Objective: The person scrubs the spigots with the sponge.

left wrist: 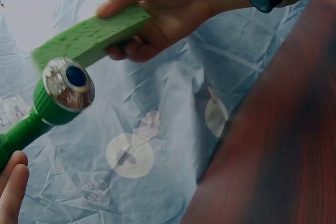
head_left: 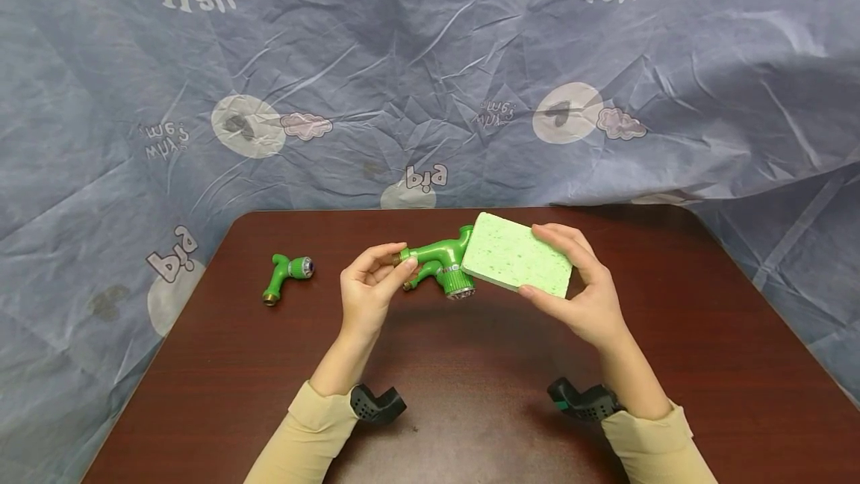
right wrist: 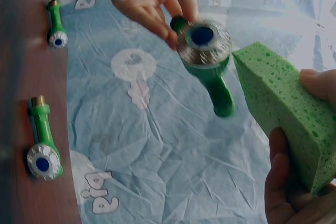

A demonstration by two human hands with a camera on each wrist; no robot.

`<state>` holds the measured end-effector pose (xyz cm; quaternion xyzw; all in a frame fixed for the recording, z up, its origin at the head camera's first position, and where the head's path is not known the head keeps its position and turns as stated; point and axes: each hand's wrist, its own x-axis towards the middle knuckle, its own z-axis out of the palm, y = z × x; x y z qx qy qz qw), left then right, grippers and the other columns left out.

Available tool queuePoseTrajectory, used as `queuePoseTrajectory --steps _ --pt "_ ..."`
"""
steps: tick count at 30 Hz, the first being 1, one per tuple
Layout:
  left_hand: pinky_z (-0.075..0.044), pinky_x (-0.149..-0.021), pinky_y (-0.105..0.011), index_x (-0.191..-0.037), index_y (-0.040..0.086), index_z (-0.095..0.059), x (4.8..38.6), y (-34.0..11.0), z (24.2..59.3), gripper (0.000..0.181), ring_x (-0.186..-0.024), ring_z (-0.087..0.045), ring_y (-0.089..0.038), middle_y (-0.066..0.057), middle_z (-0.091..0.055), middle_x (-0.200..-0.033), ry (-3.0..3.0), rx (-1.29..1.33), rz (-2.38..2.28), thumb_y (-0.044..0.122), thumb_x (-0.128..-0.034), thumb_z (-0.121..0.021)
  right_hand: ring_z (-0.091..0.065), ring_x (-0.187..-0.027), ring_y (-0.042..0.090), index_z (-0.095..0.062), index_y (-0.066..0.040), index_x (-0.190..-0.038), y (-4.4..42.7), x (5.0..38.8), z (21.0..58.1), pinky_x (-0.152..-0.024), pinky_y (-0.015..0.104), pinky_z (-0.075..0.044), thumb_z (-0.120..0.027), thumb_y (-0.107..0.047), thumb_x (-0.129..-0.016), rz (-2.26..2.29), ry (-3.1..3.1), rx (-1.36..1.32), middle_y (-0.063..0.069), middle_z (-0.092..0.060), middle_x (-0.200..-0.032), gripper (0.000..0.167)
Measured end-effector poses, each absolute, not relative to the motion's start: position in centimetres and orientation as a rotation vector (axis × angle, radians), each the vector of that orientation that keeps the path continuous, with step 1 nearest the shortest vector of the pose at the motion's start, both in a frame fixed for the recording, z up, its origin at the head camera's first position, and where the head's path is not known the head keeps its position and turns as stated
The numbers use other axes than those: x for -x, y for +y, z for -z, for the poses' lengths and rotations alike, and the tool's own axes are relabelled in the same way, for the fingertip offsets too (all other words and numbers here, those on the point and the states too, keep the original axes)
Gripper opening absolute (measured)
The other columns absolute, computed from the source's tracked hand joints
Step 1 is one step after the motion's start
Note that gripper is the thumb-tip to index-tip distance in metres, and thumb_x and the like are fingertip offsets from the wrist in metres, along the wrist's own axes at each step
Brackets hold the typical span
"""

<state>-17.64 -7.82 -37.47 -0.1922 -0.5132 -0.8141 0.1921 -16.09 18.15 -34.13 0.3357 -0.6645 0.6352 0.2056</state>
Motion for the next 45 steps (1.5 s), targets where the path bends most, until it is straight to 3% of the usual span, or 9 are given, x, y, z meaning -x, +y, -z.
queuePoseTrajectory --steps 9,17,22,28,32,34,41,45 --pt "-0.059 -0.063 -0.035 -0.100 0.004 -0.069 17.6 -7.6 37.7 0.030 -0.068 -0.068 -0.019 -0.009 -0.066 -0.085 -1.470 0.563 2.269 -0.014 -0.0764 -0.068 -0.048 -0.107 0.020 -0.050 0.018 -0.120 16.8 14.8 32.3 -0.074 0.017 -0.046 -0.068 0.031 -0.053 -1.592 -1.872 -0.906 0.023 -0.047 -0.121 0.070" --pt "-0.059 -0.065 -0.036 -0.102 -0.021 -0.058 17.9 -8.3 37.2 0.028 -0.068 -0.069 -0.021 -0.009 -0.066 -0.083 -1.400 0.496 2.283 -0.016 -0.0763 -0.067 -0.048 -0.106 0.021 -0.050 0.016 -0.121 17.6 14.5 32.0 -0.070 0.018 -0.047 -0.067 0.031 -0.054 -1.650 -1.926 -1.050 0.022 -0.047 -0.121 0.071" --pt "-0.059 -0.065 -0.035 -0.103 -0.022 -0.057 17.9 -8.2 37.2 0.030 -0.068 -0.068 -0.021 -0.009 -0.065 -0.083 -1.402 0.484 2.291 -0.015 -0.0759 -0.068 -0.047 -0.109 0.023 -0.051 0.015 -0.122 16.7 14.6 32.5 -0.072 0.019 -0.047 -0.071 0.029 -0.053 -1.621 -1.934 -1.087 0.024 -0.046 -0.121 0.073" --pt "-0.059 -0.065 -0.035 -0.100 -0.009 -0.066 17.9 -8.2 37.3 0.024 -0.068 -0.069 -0.022 -0.009 -0.065 -0.083 -1.400 0.476 2.292 -0.015 -0.0761 -0.068 -0.049 -0.104 0.021 -0.050 0.012 -0.126 17.4 15.6 34.1 -0.067 0.016 -0.051 -0.072 0.029 -0.057 -1.726 -1.927 -0.953 0.019 -0.045 -0.126 0.075" --pt "-0.059 -0.065 -0.033 -0.103 -0.020 -0.058 17.8 -8.1 37.2 0.028 -0.068 -0.068 -0.020 -0.008 -0.065 -0.083 -1.410 0.459 2.304 -0.015 -0.0761 -0.067 -0.048 -0.107 0.022 -0.050 0.013 -0.125 17.0 15.3 33.7 -0.069 0.018 -0.049 -0.071 0.029 -0.056 -1.703 -1.936 -1.043 0.022 -0.044 -0.125 0.075" --pt "-0.059 -0.064 -0.032 -0.103 -0.019 -0.059 17.7 -8.0 37.2 0.029 -0.068 -0.068 -0.018 -0.008 -0.065 -0.082 -1.418 0.451 2.312 -0.015 -0.0758 -0.068 -0.047 -0.109 0.023 -0.049 0.014 -0.124 16.5 15.0 33.3 -0.070 0.019 -0.048 -0.070 0.029 -0.055 -1.683 -1.931 -1.111 0.024 -0.045 -0.123 0.074" --pt "-0.059 -0.064 -0.030 -0.098 0.005 -0.070 17.4 -7.5 37.4 0.029 -0.067 -0.066 -0.014 -0.007 -0.065 -0.082 -1.438 0.446 2.319 -0.013 -0.0755 -0.070 -0.044 -0.113 0.025 -0.049 0.013 -0.125 16.5 15.3 33.9 -0.074 0.020 -0.047 -0.071 0.026 -0.057 -1.711 -1.951 -1.156 0.024 -0.045 -0.124 0.073" --pt "-0.059 -0.063 -0.030 -0.098 0.007 -0.069 17.4 -7.1 37.7 0.028 -0.069 -0.066 -0.014 -0.008 -0.065 -0.084 -1.455 0.462 2.324 -0.012 -0.0769 -0.069 -0.042 -0.116 0.026 -0.049 0.010 -0.127 16.7 15.8 34.9 -0.077 0.021 -0.048 -0.074 0.022 -0.059 -1.733 -1.986 -1.173 0.023 -0.043 -0.128 0.073"
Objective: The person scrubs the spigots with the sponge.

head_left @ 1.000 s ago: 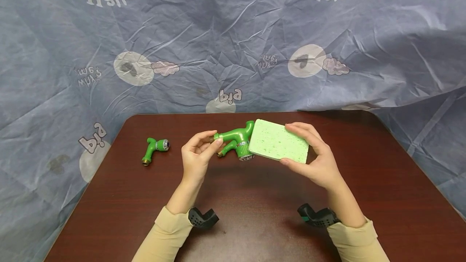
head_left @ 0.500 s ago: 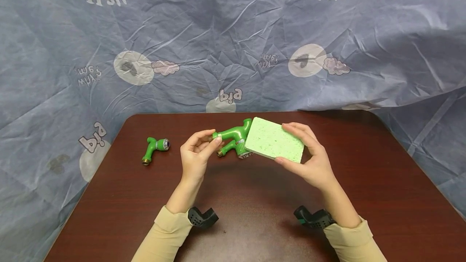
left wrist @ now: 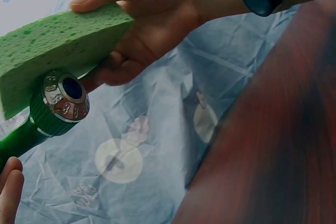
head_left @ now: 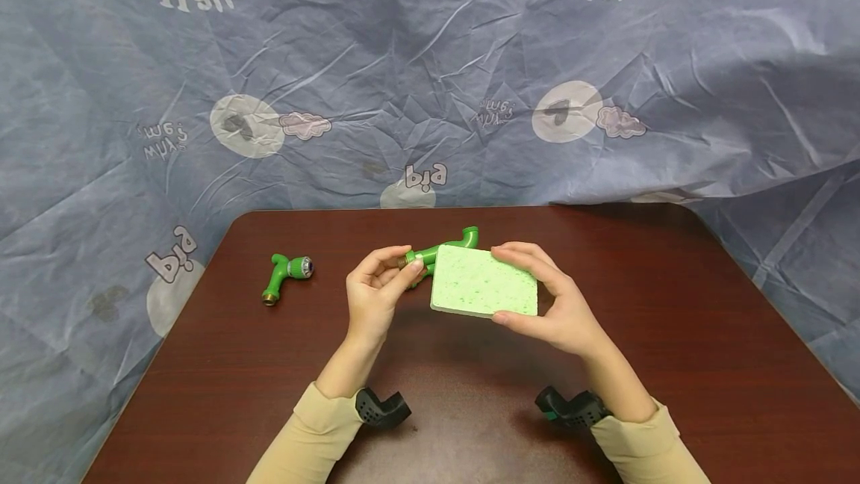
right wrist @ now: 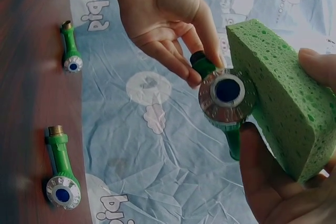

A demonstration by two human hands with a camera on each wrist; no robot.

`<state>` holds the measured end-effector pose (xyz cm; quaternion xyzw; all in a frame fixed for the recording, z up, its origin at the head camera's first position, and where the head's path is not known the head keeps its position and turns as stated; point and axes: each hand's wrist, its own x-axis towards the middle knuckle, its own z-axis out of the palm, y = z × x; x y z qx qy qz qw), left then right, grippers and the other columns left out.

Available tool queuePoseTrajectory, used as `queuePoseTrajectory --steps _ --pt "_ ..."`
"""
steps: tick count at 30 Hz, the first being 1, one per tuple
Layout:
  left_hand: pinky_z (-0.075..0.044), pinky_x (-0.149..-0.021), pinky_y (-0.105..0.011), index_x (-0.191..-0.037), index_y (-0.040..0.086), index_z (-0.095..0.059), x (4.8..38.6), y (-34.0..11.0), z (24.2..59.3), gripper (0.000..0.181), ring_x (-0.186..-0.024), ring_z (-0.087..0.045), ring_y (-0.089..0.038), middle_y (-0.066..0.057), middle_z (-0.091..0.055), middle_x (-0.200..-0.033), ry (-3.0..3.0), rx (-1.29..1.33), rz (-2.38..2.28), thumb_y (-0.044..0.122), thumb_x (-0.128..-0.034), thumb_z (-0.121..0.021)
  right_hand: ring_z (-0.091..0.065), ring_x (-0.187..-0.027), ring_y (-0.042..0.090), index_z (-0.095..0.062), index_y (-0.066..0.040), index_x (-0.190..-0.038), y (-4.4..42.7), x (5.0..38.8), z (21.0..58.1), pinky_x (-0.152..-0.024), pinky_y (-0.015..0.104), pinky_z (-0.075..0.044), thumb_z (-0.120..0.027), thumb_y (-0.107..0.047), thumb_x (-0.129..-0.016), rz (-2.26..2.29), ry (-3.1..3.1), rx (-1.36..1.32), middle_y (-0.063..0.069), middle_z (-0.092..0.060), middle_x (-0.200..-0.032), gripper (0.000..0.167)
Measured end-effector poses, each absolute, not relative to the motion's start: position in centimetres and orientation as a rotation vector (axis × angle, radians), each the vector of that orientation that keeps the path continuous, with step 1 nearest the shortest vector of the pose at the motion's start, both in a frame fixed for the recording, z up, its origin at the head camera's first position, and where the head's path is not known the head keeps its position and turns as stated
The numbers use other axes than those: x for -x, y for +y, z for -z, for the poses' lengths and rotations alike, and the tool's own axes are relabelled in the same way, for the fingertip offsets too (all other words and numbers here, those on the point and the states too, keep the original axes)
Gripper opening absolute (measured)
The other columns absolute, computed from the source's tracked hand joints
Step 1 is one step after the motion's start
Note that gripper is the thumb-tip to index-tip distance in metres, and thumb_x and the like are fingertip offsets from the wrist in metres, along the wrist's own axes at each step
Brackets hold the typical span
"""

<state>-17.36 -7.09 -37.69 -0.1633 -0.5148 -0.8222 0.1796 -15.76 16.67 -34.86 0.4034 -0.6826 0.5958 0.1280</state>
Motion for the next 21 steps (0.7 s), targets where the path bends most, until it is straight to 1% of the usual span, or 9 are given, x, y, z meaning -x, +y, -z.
queuePoseTrajectory --steps 5,9,11,12,15,18,19,21 --pt "-0.059 -0.065 -0.035 -0.097 0.008 -0.069 17.33 -6.79 37.91 0.028 -0.069 -0.066 -0.015 -0.008 -0.065 -0.084 -1.461 0.446 2.329 -0.012 -0.0772 -0.069 -0.046 -0.112 0.025 -0.048 0.009 -0.130 16.80 15.83 35.11 -0.074 0.022 -0.052 -0.073 0.021 -0.064 -1.808 -2.023 -1.145 0.020 -0.042 -0.130 0.072" --pt "-0.059 -0.065 -0.033 -0.097 0.008 -0.069 17.36 -6.76 37.99 0.027 -0.069 -0.065 -0.016 -0.008 -0.065 -0.084 -1.451 0.433 2.329 -0.010 -0.0770 -0.070 -0.050 -0.107 0.023 -0.047 0.008 -0.131 16.83 15.75 35.02 -0.071 0.024 -0.055 -0.073 0.019 -0.067 -1.887 -2.075 -1.107 0.017 -0.041 -0.132 0.070" --pt "-0.059 -0.065 -0.032 -0.098 0.007 -0.069 17.41 -6.76 38.02 0.027 -0.069 -0.065 -0.016 -0.008 -0.065 -0.084 -1.449 0.433 2.331 -0.010 -0.0770 -0.071 -0.051 -0.105 0.023 -0.047 0.008 -0.131 16.83 15.73 35.01 -0.071 0.024 -0.055 -0.073 0.019 -0.067 -1.910 -2.086 -1.100 0.017 -0.041 -0.132 0.070" --pt "-0.059 -0.065 -0.031 -0.098 0.005 -0.068 17.43 -6.77 38.04 0.026 -0.069 -0.065 -0.016 -0.008 -0.065 -0.084 -1.449 0.435 2.332 -0.010 -0.0770 -0.071 -0.051 -0.105 0.023 -0.047 0.009 -0.131 16.80 15.72 34.99 -0.071 0.024 -0.055 -0.073 0.019 -0.067 -1.912 -2.088 -1.099 0.017 -0.041 -0.132 0.070" --pt "-0.059 -0.064 -0.029 -0.099 0.004 -0.068 17.48 -6.80 38.04 0.026 -0.069 -0.065 -0.015 -0.007 -0.065 -0.084 -1.460 0.431 2.328 -0.010 -0.0774 -0.070 -0.052 -0.104 0.022 -0.047 0.009 -0.130 16.71 15.70 35.04 -0.070 0.024 -0.055 -0.073 0.019 -0.067 -1.926 -2.081 -1.097 0.018 -0.041 -0.132 0.069" --pt "-0.058 -0.062 -0.028 -0.099 0.005 -0.068 17.46 -6.83 37.99 0.026 -0.068 -0.065 -0.014 -0.006 -0.065 -0.084 -1.471 0.419 2.308 -0.010 -0.0778 -0.070 -0.053 -0.103 0.022 -0.047 0.010 -0.131 16.57 15.70 35.09 -0.072 0.024 -0.055 -0.074 0.019 -0.067 -1.942 -2.077 -1.093 0.017 -0.041 -0.132 0.070" --pt "-0.058 -0.062 -0.028 -0.098 0.008 -0.068 17.43 -6.82 37.95 0.027 -0.068 -0.065 -0.014 -0.006 -0.065 -0.084 -1.471 0.414 2.305 -0.010 -0.0780 -0.070 -0.053 -0.103 0.022 -0.046 0.010 -0.131 16.55 15.70 35.14 -0.072 0.024 -0.055 -0.074 0.018 -0.067 -1.948 -2.079 -1.093 0.017 -0.040 -0.132 0.070" --pt "-0.059 -0.063 -0.029 -0.098 0.007 -0.068 17.37 -6.79 37.87 0.026 -0.069 -0.066 -0.015 -0.006 -0.065 -0.084 -1.460 0.411 2.300 -0.009 -0.0782 -0.070 -0.053 -0.102 0.022 -0.046 0.009 -0.132 16.52 15.70 35.14 -0.073 0.024 -0.055 -0.074 0.017 -0.068 -1.962 -2.086 -1.098 0.015 -0.040 -0.133 0.070"
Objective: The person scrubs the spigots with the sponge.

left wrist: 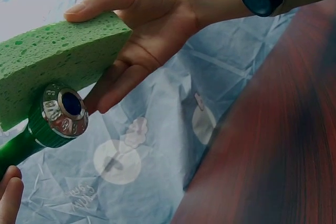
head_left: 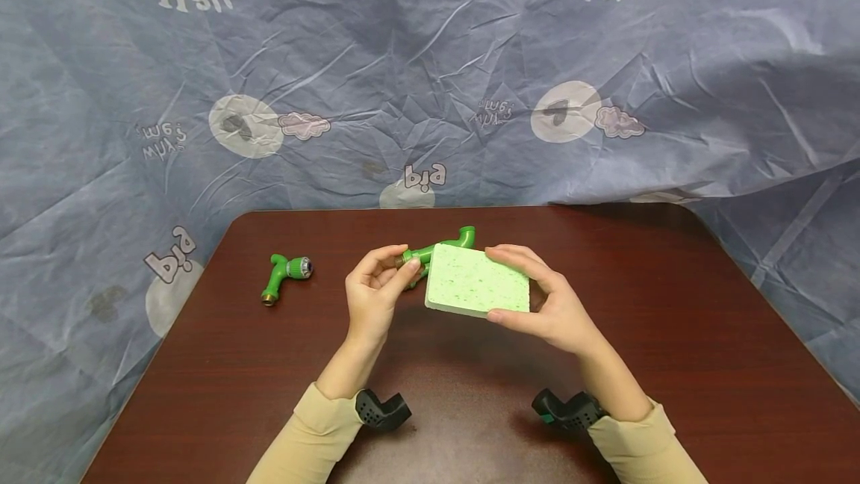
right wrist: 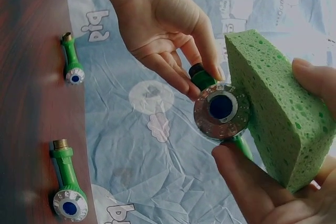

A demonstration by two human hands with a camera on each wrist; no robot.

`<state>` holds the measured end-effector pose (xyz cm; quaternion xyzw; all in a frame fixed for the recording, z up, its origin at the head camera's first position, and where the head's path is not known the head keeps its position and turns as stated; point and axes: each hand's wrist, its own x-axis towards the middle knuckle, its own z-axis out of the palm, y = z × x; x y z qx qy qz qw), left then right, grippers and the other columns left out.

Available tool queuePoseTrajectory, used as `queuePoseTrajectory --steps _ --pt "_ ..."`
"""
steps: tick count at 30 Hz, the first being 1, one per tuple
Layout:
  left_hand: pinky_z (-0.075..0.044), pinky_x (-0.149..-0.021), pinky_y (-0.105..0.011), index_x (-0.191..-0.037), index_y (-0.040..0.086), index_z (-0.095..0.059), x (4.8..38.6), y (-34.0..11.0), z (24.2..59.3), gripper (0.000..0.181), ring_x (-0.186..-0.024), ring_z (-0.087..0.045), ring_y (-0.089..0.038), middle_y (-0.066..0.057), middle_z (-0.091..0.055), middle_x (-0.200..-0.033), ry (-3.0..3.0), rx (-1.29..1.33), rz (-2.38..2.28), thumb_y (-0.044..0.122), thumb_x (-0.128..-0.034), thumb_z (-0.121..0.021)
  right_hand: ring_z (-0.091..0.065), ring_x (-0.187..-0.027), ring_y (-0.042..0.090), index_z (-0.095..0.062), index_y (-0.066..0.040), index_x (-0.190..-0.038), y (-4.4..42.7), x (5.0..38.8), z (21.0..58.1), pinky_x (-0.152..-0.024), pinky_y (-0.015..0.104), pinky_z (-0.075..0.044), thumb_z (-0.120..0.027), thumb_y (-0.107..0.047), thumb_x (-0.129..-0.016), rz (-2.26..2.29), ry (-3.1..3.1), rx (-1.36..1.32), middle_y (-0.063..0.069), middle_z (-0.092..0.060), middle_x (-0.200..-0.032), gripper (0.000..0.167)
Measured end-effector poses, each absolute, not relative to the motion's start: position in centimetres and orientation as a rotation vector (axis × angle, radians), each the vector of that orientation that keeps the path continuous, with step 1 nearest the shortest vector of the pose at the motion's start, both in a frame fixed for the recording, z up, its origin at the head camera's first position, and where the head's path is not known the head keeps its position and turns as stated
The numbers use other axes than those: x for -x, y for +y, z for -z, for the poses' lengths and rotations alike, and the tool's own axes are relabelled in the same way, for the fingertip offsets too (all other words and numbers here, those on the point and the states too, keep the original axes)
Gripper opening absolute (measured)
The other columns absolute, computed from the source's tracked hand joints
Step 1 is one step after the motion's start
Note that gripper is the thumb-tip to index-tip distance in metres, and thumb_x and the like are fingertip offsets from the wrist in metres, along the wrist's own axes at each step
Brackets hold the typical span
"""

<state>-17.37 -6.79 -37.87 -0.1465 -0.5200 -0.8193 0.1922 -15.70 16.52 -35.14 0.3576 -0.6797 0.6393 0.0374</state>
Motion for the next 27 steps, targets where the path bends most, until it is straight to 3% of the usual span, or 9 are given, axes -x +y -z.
queuePoseTrajectory --steps 11,18,23,27 --pt "-0.059 -0.065 -0.033 -0.100 0.003 -0.067 17.37 -6.57 38.06 0.025 -0.070 -0.067 -0.019 -0.009 -0.065 -0.084 -1.451 0.395 2.321 -0.009 -0.0783 -0.070 -0.052 -0.106 0.022 -0.043 0.012 -0.132 16.36 15.80 35.31 -0.075 0.025 -0.055 -0.074 0.018 -0.067 -2.043 -2.024 -1.138 0.016 -0.039 -0.135 0.072" --pt "-0.059 -0.067 -0.035 -0.108 -0.016 -0.059 17.45 -6.64 37.94 0.035 -0.073 -0.066 -0.015 -0.011 -0.066 -0.095 -1.525 0.385 2.314 -0.013 -0.0758 -0.070 -0.054 -0.101 0.021 -0.044 0.012 -0.131 16.25 15.64 35.26 -0.072 0.024 -0.055 -0.074 0.019 -0.065 -2.025 -2.040 -1.064 0.015 -0.041 -0.133 0.073" --pt "-0.057 -0.066 -0.024 -0.112 -0.010 -0.062 17.55 -6.93 38.04 0.040 -0.076 -0.067 -0.018 -0.017 -0.066 -0.102 -1.653 0.423 2.232 -0.010 -0.0738 -0.073 -0.055 -0.098 0.021 -0.044 0.010 -0.132 16.42 15.65 35.12 -0.071 0.025 -0.056 -0.074 0.019 -0.066 -2.036 -2.058 -1.010 0.015 -0.041 -0.132 0.073" --pt "-0.056 -0.064 -0.022 -0.113 -0.006 -0.063 17.55 -7.20 37.98 0.039 -0.078 -0.068 -0.019 -0.021 -0.065 -0.102 -1.773 0.476 2.123 -0.009 -0.0752 -0.073 -0.056 -0.097 0.021 -0.044 0.011 -0.132 16.63 15.71 34.97 -0.071 0.025 -0.056 -0.073 0.019 -0.067 -2.047 -2.050 -1.004 0.015 -0.041 -0.132 0.072"
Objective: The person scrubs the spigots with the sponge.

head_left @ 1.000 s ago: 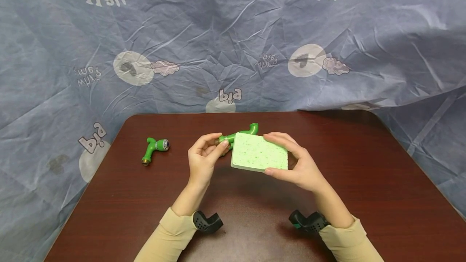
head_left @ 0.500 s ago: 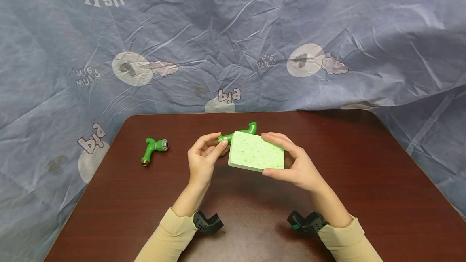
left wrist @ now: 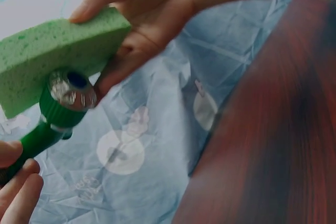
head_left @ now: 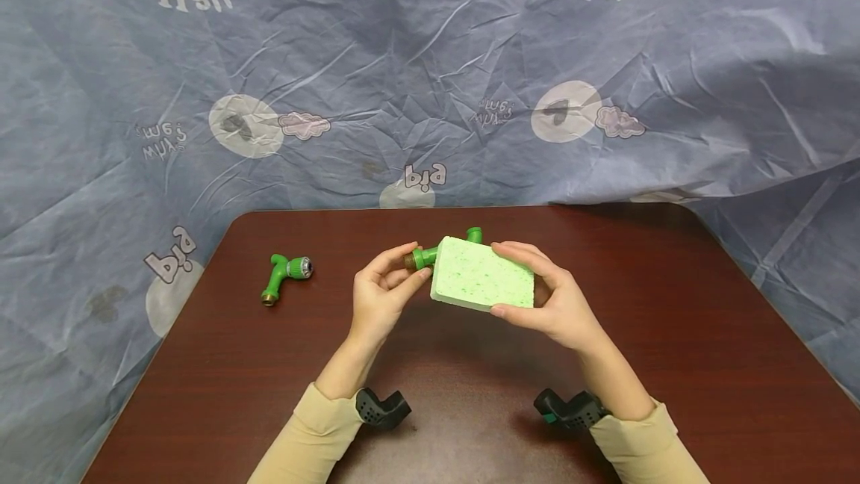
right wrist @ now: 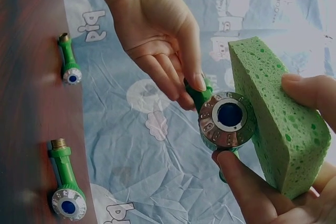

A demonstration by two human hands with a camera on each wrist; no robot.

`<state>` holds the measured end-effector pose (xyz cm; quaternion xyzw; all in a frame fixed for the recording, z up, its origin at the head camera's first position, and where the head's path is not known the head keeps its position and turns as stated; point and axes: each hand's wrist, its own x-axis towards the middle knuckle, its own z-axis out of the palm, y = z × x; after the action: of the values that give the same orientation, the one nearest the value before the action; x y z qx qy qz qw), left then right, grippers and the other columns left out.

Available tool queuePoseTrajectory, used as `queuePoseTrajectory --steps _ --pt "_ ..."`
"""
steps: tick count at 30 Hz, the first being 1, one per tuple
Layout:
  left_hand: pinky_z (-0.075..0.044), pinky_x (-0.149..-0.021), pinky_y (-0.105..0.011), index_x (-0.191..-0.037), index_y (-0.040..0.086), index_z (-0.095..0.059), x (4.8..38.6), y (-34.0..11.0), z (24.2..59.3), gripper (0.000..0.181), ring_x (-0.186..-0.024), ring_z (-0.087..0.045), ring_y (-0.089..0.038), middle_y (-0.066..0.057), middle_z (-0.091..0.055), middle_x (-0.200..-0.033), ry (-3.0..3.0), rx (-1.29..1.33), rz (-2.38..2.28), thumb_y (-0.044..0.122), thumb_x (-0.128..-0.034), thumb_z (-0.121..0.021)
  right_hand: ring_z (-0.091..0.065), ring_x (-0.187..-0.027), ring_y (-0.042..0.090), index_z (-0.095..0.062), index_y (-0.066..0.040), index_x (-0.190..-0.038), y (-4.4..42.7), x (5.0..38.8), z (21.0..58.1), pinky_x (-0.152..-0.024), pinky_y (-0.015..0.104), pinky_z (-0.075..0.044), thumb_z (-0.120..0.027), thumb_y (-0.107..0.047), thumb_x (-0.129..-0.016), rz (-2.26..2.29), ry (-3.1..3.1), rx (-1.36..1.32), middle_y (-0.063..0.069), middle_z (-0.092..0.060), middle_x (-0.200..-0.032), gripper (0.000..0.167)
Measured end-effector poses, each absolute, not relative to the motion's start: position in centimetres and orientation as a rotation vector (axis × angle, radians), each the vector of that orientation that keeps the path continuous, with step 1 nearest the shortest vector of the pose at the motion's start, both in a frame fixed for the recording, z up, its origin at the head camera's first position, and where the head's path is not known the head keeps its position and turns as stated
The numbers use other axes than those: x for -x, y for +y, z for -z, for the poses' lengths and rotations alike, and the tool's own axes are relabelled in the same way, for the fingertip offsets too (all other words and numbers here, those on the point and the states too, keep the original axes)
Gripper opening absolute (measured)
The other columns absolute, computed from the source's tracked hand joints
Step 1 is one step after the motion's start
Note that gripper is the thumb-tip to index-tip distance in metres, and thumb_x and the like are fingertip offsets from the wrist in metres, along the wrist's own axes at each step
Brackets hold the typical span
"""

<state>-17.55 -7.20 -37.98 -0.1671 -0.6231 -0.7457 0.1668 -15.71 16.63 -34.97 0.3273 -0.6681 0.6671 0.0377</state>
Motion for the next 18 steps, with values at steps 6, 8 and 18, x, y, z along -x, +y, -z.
queuePoseTrajectory --steps 6,8,18 --pt "-0.058 -0.069 -0.040 -0.109 -0.009 -0.064 16.4 -7.7 36.0 0.033 -0.079 -0.067 -0.020 -0.024 -0.066 -0.097 -1.913 0.601 1.903 -0.012 -0.0763 -0.071 -0.056 -0.098 0.020 -0.044 0.009 -0.133 16.8 15.9 35.0 -0.070 0.024 -0.056 -0.072 0.020 -0.068 -2.034 -2.041 -1.043 0.015 -0.041 -0.132 0.072" --pt "-0.058 -0.070 -0.044 -0.107 -0.011 -0.064 16.2 -7.9 35.6 0.032 -0.079 -0.067 -0.024 -0.025 -0.066 -0.098 -1.936 0.619 1.876 -0.013 -0.0762 -0.070 -0.055 -0.098 0.020 -0.044 0.009 -0.133 16.8 15.9 35.0 -0.070 0.024 -0.056 -0.072 0.020 -0.068 -2.033 -2.042 -1.055 0.015 -0.041 -0.132 0.072" --pt "-0.058 -0.067 -0.041 -0.108 -0.011 -0.063 16.4 -7.8 35.7 0.032 -0.079 -0.068 -0.032 -0.025 -0.062 -0.100 -1.967 0.712 1.650 -0.012 -0.0769 -0.070 -0.055 -0.099 0.021 -0.042 0.009 -0.134 16.6 15.9 35.1 -0.071 0.026 -0.056 -0.072 0.019 -0.069 -2.049 -2.043 -1.045 0.016 -0.041 -0.133 0.072"
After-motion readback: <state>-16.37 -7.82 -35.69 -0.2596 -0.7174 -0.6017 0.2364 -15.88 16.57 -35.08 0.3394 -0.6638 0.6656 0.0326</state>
